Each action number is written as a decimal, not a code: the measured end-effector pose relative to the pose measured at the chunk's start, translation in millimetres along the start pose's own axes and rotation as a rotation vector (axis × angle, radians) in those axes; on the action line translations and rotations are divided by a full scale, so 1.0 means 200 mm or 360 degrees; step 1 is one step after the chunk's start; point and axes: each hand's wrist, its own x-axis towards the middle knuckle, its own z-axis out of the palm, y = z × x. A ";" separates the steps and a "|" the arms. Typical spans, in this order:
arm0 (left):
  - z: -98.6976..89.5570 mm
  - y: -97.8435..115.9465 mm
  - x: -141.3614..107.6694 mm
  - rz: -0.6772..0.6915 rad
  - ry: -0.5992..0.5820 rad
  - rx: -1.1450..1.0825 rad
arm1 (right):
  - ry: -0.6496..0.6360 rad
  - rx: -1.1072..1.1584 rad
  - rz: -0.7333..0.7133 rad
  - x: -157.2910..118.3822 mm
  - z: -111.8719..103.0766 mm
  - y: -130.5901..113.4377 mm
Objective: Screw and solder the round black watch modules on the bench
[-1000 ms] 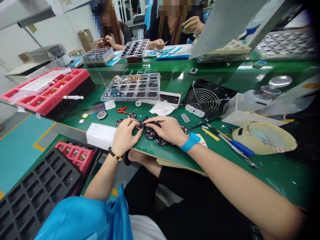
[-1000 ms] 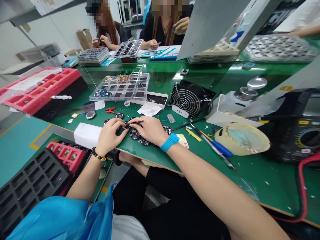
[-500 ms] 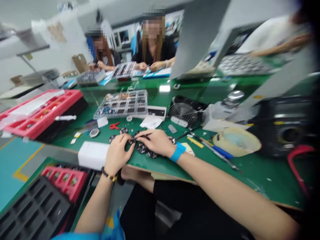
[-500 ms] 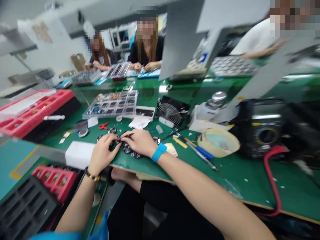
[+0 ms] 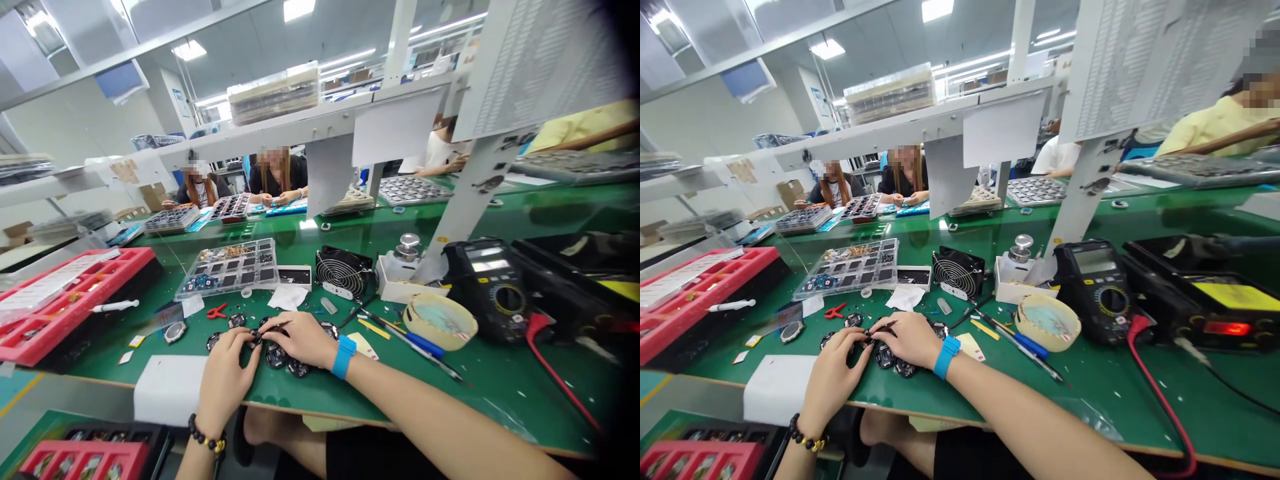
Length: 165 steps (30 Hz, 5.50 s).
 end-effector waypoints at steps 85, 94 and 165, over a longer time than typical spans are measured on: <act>-0.07 0.06 0.02 0.0104 -0.0057 0.0074 | -0.0034 -0.0129 -0.0098 0.00 0.00 0.02; -0.07 0.05 0.02 0.0155 -0.0111 0.0077 | -0.0076 -0.0121 -0.0047 0.02 0.01 0.03; -0.12 0.01 -0.16 -0.0119 0.0155 0.0033 | -0.0276 0.0177 -0.0389 -0.08 0.01 -0.09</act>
